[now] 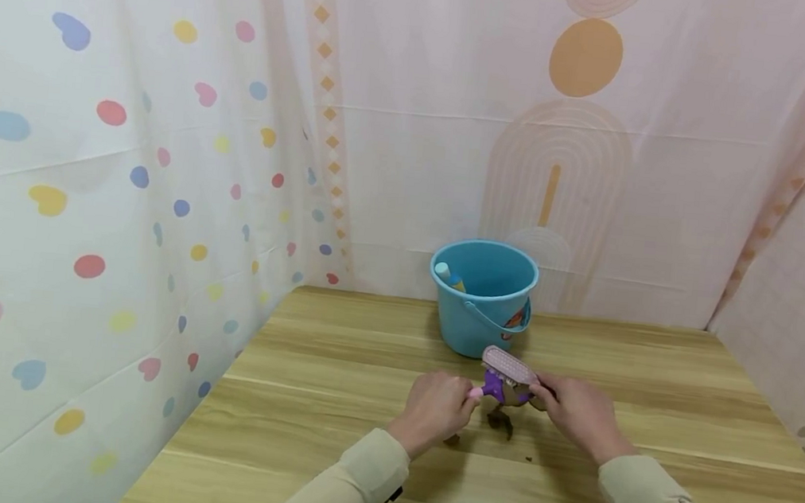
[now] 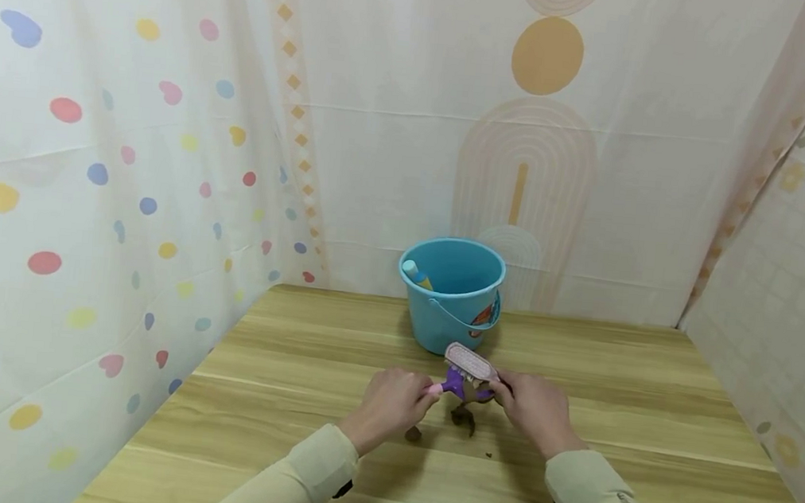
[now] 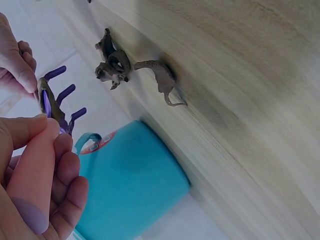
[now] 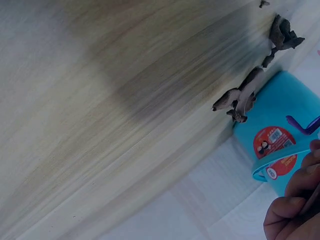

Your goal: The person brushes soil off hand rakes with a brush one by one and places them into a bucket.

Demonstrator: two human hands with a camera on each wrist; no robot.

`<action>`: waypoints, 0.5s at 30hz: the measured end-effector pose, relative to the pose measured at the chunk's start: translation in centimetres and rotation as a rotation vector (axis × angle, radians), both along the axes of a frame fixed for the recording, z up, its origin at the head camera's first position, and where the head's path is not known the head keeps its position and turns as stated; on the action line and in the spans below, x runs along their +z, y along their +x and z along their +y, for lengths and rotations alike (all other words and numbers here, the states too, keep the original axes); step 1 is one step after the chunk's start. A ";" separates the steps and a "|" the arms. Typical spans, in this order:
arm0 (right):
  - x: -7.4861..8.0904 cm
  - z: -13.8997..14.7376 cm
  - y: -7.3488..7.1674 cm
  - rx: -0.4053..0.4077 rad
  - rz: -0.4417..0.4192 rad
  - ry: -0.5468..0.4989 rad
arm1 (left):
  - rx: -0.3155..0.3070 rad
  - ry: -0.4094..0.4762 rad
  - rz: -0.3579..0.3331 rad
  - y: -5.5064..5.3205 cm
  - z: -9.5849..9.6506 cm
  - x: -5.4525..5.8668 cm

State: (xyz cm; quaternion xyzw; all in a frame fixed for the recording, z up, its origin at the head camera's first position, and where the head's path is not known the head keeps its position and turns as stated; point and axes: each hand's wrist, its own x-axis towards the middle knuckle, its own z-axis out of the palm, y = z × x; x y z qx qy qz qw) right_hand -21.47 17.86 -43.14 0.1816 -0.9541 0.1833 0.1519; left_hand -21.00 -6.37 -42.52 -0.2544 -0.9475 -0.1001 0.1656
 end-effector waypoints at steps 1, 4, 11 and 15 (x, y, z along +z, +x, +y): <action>0.0 -0.1 0.0 -0.008 -0.001 0.008 | 0.000 -0.001 0.006 0.0 0.0 -0.1; 0.0 -0.3 0.0 -0.034 0.004 0.027 | 0.002 -0.003 0.012 0.0 -0.1 -0.1; -0.1 -0.1 -0.3 -0.067 -0.051 0.019 | -0.006 -0.006 0.021 0.1 -0.3 -0.1; -0.3 0.8 -0.4 -0.088 -0.044 0.010 | -0.016 0.005 0.004 0.2 -0.4 0.0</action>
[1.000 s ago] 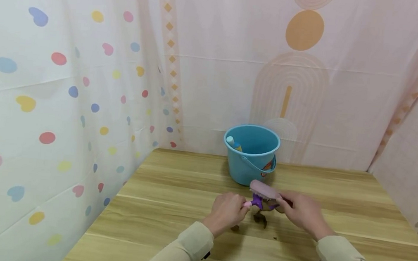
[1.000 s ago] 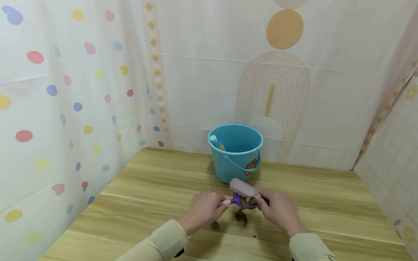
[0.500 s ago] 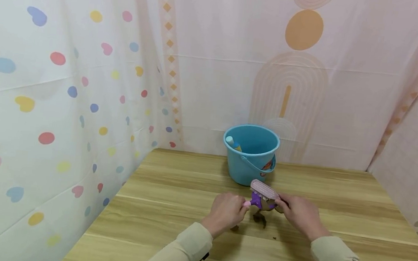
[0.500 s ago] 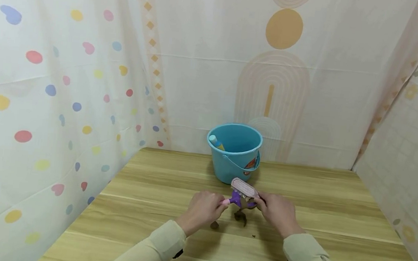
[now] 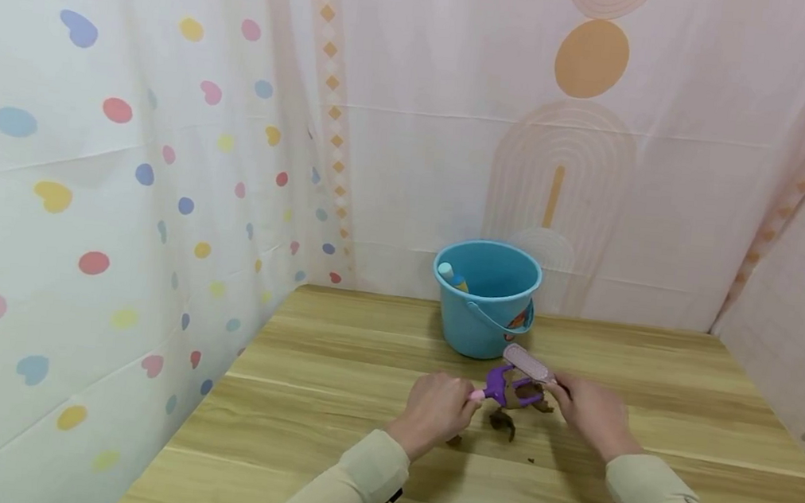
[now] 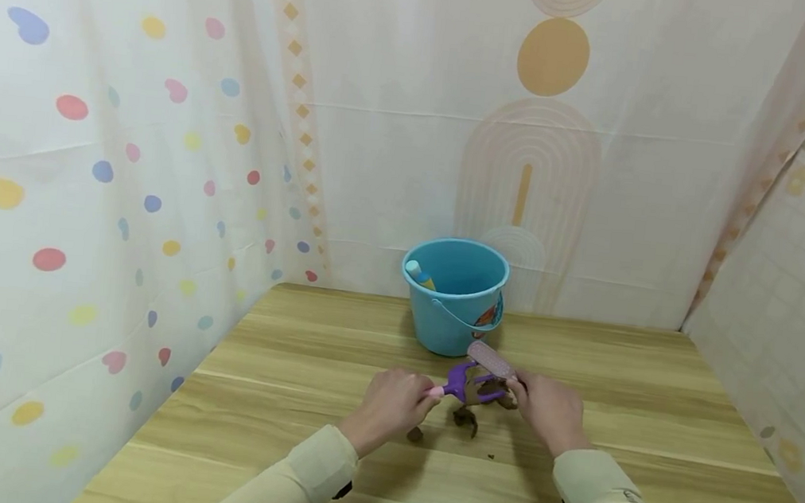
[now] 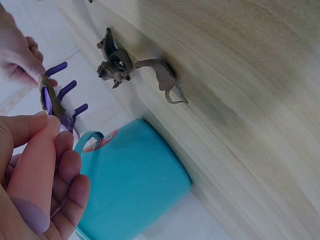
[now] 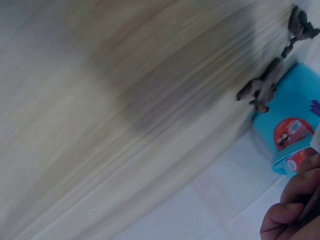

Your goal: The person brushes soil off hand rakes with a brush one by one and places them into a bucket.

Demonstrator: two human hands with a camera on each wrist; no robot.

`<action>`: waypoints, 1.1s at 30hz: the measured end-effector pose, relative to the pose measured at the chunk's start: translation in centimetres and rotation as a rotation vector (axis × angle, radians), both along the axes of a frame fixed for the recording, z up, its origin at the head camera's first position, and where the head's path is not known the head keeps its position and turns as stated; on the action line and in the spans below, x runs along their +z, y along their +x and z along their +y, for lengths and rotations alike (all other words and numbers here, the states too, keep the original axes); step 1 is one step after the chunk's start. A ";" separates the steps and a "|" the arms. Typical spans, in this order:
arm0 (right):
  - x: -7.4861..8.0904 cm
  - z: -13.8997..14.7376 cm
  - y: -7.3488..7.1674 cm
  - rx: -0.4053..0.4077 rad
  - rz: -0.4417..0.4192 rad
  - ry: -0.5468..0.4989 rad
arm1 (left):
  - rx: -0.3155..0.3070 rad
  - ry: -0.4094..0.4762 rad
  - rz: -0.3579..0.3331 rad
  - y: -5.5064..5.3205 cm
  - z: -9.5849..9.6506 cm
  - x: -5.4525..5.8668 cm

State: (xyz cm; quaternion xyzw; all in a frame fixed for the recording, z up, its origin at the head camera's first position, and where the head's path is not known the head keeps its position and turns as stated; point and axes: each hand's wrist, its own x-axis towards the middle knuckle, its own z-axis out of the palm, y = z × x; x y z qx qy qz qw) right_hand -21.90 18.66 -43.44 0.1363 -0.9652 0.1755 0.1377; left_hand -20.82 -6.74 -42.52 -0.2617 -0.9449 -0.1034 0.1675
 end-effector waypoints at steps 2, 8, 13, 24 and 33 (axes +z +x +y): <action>-0.1 0.4 0.0 -0.013 0.010 -0.004 | -0.001 0.008 -0.018 0.0 0.1 0.0; 0.1 0.4 0.2 -0.028 -0.006 -0.028 | 0.005 0.023 -0.053 -0.1 0.2 -0.1; 0.7 -0.3 0.3 0.068 0.047 -0.083 | 0.035 0.026 -0.077 -0.3 0.3 0.0; 0.4 -0.6 0.6 0.094 0.034 -0.025 | 0.005 0.016 -0.053 -0.4 0.4 0.2; 0.3 -1.0 0.3 0.038 0.011 0.011 | 0.020 -0.015 -0.006 -0.2 0.4 0.2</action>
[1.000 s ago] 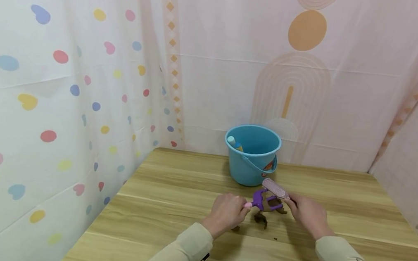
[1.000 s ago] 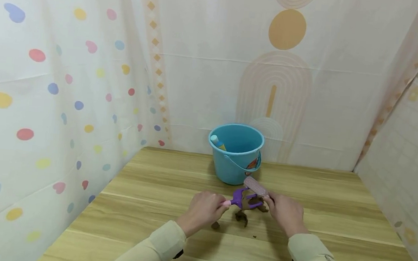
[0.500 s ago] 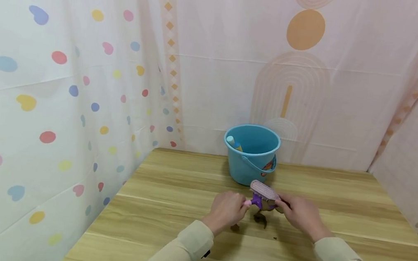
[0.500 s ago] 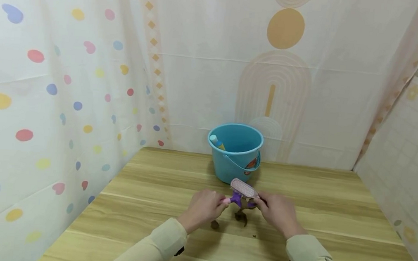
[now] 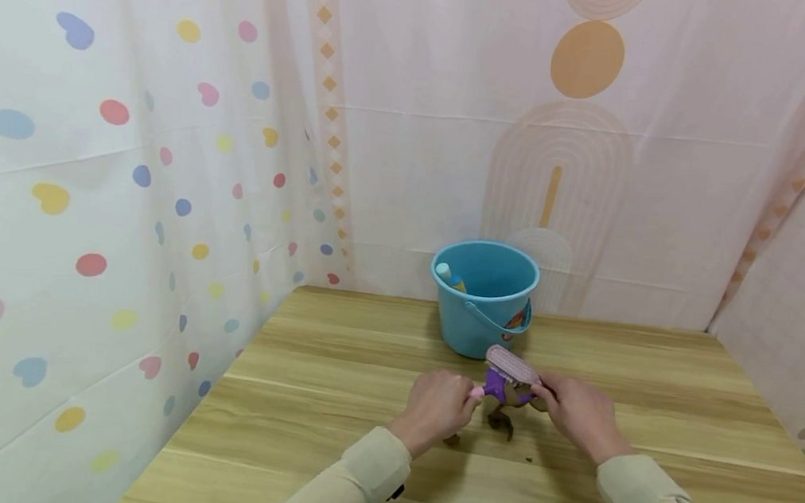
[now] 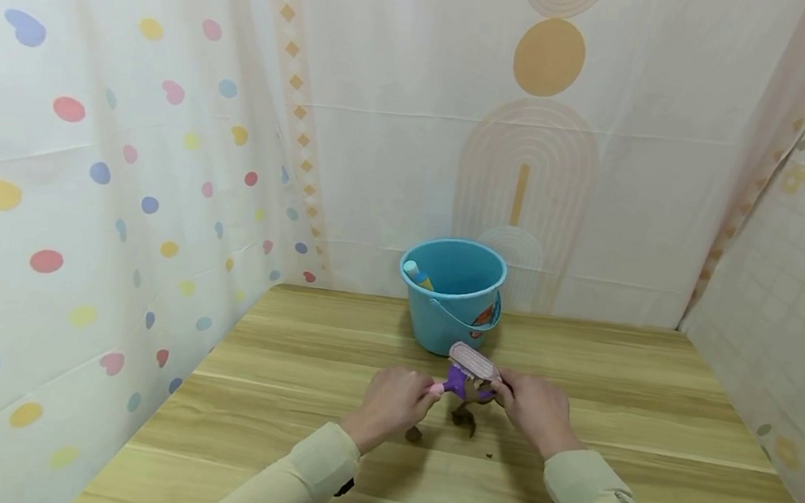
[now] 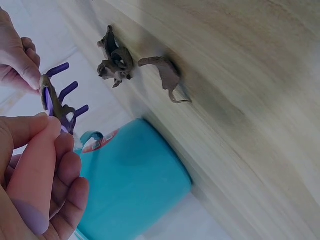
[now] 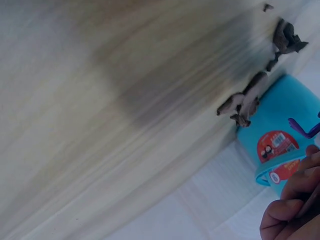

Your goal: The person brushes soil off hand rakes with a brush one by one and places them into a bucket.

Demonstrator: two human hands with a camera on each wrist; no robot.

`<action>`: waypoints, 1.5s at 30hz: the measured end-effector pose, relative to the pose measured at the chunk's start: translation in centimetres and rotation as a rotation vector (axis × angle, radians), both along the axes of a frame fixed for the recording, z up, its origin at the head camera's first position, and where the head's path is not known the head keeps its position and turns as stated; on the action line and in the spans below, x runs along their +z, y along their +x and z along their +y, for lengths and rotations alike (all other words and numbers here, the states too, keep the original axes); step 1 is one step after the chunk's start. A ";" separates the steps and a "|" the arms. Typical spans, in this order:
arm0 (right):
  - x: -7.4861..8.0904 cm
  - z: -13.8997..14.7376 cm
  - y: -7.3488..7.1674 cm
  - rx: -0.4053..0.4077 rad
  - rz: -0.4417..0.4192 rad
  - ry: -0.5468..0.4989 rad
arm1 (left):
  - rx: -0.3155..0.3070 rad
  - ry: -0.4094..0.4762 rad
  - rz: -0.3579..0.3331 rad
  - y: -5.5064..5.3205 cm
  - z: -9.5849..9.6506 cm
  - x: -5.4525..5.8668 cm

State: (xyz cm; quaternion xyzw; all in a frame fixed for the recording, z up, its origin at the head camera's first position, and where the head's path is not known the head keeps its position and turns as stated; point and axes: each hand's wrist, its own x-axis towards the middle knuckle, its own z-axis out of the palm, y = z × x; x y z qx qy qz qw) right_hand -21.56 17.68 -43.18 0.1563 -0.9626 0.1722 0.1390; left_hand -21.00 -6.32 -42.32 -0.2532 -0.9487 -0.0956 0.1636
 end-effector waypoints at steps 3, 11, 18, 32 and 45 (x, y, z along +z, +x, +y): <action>-0.2 -0.2 0.0 -0.008 0.028 0.015 | -0.006 -0.009 0.021 -0.1 0.0 -0.2; -0.2 0.1 -0.2 -0.041 0.013 0.024 | -0.017 0.004 0.098 -0.2 0.0 -0.4; 0.1 1.6 -0.3 -0.078 -0.047 0.003 | -0.041 0.036 0.045 -0.1 0.1 -0.4; 0.4 0.5 0.4 0.041 0.054 -0.039 | 0.005 0.027 -0.003 -0.1 0.0 0.3; 0.3 0.4 0.4 -0.032 0.065 -0.013 | -0.009 0.046 0.044 -0.1 -0.1 0.1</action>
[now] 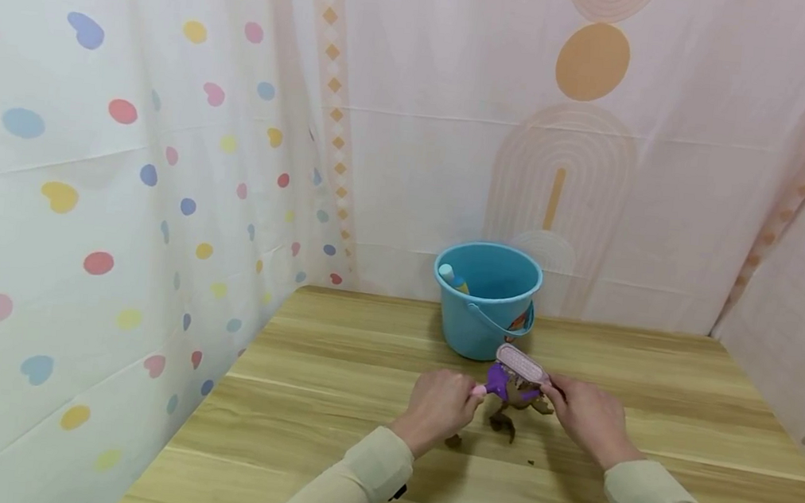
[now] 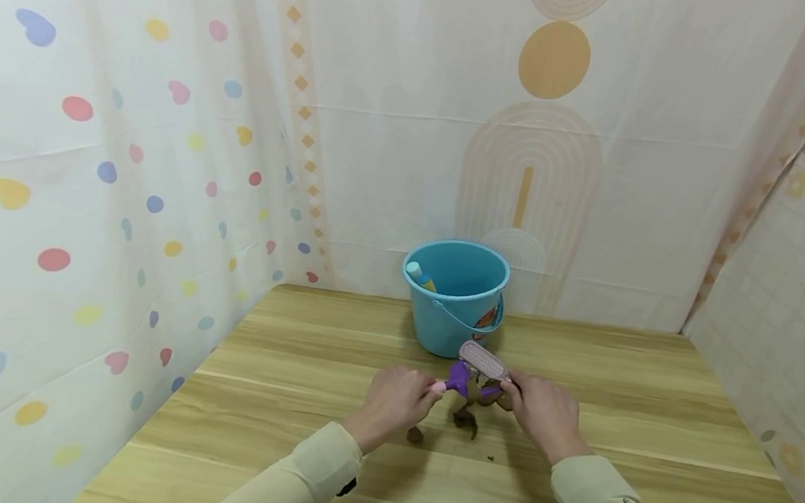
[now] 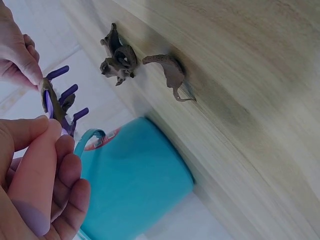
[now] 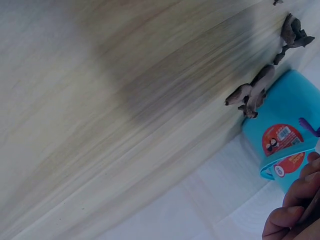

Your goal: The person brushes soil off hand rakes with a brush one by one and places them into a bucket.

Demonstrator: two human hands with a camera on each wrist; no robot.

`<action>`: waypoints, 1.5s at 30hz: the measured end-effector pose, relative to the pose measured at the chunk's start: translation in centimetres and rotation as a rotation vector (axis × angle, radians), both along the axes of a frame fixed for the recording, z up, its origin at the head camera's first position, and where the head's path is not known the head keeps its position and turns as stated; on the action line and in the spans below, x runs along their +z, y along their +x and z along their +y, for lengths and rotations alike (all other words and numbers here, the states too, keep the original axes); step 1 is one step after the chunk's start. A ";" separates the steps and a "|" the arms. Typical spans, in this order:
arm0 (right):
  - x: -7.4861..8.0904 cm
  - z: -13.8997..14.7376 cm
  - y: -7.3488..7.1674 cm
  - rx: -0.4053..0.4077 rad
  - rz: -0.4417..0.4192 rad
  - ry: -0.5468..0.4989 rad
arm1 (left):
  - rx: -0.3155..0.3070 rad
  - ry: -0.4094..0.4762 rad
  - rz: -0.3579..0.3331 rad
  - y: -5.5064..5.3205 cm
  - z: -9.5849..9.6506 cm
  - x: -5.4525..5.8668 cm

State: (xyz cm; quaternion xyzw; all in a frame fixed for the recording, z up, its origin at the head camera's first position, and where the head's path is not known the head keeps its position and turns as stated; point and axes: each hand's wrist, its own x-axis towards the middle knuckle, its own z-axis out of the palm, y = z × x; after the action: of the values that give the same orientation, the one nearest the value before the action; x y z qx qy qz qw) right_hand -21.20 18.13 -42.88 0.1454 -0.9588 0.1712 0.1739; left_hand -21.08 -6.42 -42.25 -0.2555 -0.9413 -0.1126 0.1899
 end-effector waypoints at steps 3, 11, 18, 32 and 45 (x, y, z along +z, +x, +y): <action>-0.1 0.1 -0.2 -0.003 -0.015 -0.003 | 0.004 0.000 -0.005 0.0 0.0 0.0; 0.1 0.9 -0.3 -0.039 -0.046 -0.032 | 0.014 0.003 -0.028 -0.1 -0.1 -0.1; 0.7 0.8 -0.4 0.090 -0.050 -0.096 | 0.040 0.012 -0.053 -0.4 -0.1 -0.1; -0.2 0.8 0.0 0.041 0.069 0.004 | 0.041 0.028 -0.050 -0.2 -0.1 0.2; -0.7 2.5 -0.1 -0.025 0.019 0.046 | 0.038 0.070 -0.098 -0.2 -0.3 1.0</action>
State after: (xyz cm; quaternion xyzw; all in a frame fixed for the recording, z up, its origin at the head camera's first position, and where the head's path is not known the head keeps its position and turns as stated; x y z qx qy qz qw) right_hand -21.26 20.62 -43.57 0.1392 -0.9625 0.1457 0.1815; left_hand -21.28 -6.73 -41.29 -0.2249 -0.9496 -0.1541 0.1546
